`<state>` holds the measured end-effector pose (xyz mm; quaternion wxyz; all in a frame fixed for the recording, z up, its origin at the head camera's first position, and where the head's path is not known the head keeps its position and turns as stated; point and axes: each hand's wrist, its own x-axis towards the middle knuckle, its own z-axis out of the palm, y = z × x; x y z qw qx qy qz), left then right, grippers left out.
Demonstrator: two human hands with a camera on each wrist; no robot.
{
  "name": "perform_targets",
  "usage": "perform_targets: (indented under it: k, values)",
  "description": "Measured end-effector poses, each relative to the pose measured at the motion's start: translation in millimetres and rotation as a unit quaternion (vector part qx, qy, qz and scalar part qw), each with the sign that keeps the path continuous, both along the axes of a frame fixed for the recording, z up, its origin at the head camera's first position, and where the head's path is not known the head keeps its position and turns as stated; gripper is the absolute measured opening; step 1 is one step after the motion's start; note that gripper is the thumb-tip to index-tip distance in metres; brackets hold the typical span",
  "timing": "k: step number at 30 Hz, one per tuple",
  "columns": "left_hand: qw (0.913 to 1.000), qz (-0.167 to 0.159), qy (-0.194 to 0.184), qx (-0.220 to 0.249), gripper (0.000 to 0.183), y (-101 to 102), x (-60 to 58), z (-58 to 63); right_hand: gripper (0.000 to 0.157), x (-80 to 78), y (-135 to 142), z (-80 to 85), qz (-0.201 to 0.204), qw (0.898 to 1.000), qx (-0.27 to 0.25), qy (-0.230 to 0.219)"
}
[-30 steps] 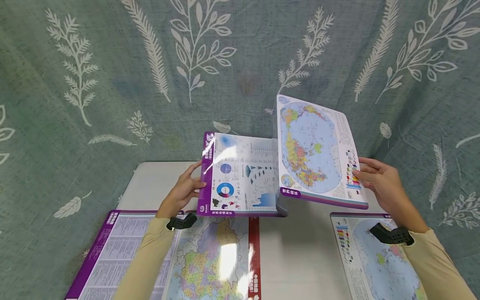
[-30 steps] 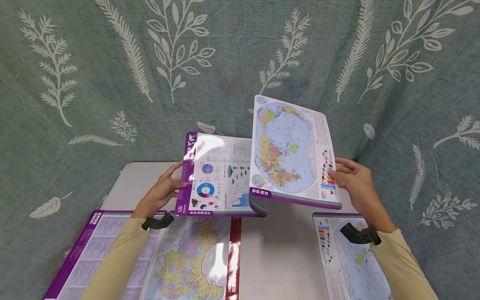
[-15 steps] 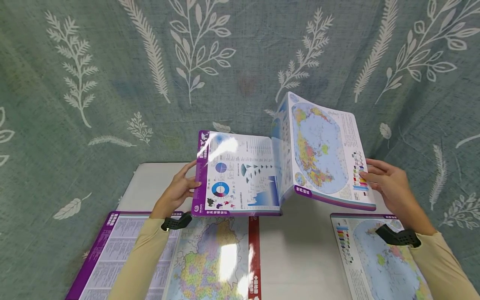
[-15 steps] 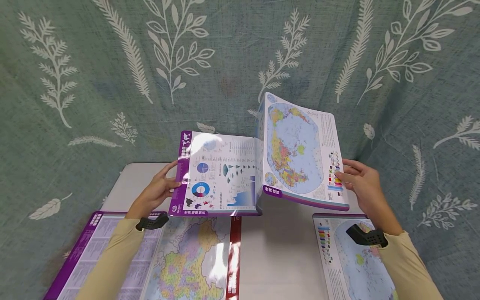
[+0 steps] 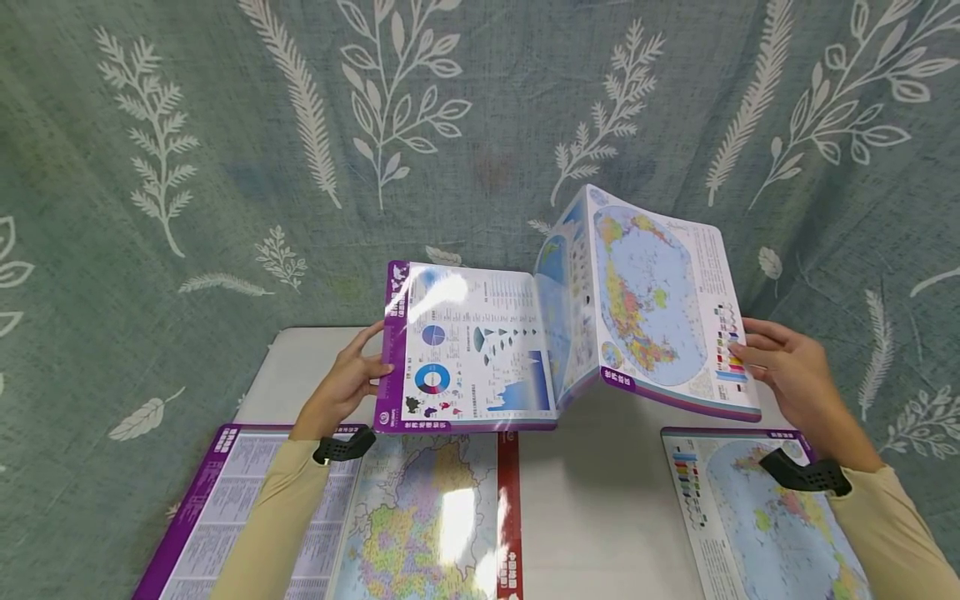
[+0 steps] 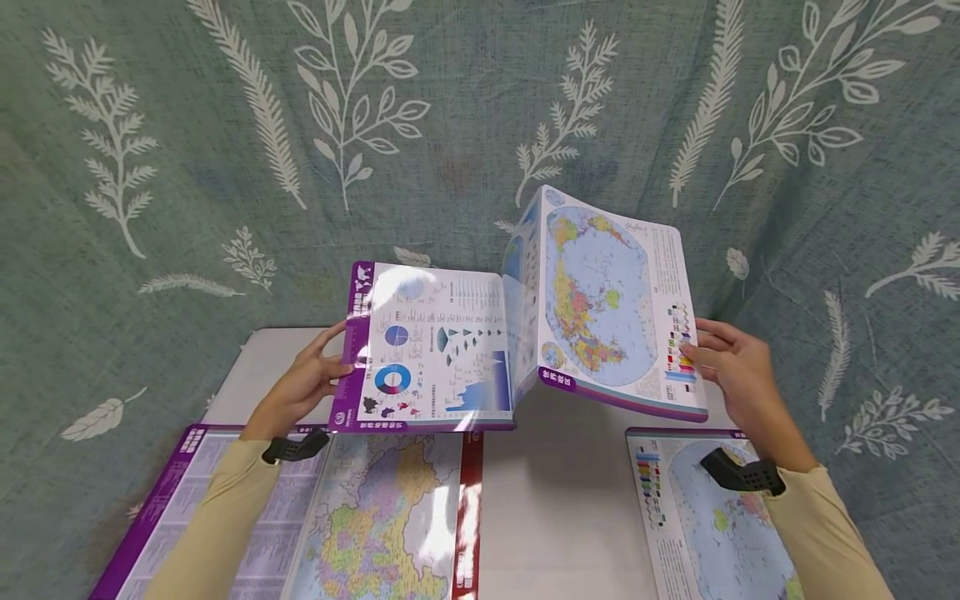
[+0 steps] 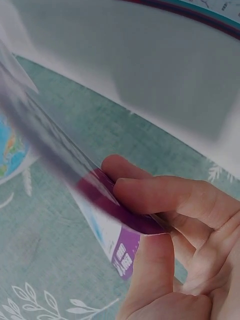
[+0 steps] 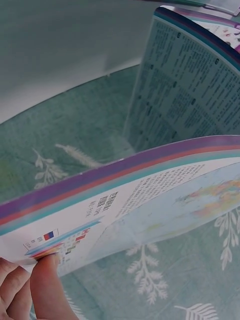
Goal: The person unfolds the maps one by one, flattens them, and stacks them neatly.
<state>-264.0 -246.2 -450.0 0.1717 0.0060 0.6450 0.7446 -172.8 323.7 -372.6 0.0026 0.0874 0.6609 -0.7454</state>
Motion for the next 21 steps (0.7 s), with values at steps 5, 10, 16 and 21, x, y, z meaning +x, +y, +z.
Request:
perform_targets:
  k: [5, 10, 16, 21]
  values:
    - [1.0, 0.002, -0.003, 0.008, 0.078, -4, 0.8, 1.5, 0.042, 0.7, 2, -0.9, -0.008, 1.0, 0.007, -0.004]
    - [0.9999, 0.001, -0.008, 0.011, 0.078, -6, 1.6, 2.8, 0.041, 0.3, 4, -2.9, -0.009, 1.0, 0.003, -0.005]
    - [0.9999, 0.001, -0.007, -0.008, 0.078, -10, 2.8, 4.0, 0.039, -0.6, 7, -4.7, -0.011, 1.0, 0.004, -0.009]
    - [0.9999, 0.003, -0.008, -0.014, 0.078, -14, 3.4, 5.2, 0.037, -1.5, 10, -7.0, -0.015, 1.0, 0.011, -0.013]
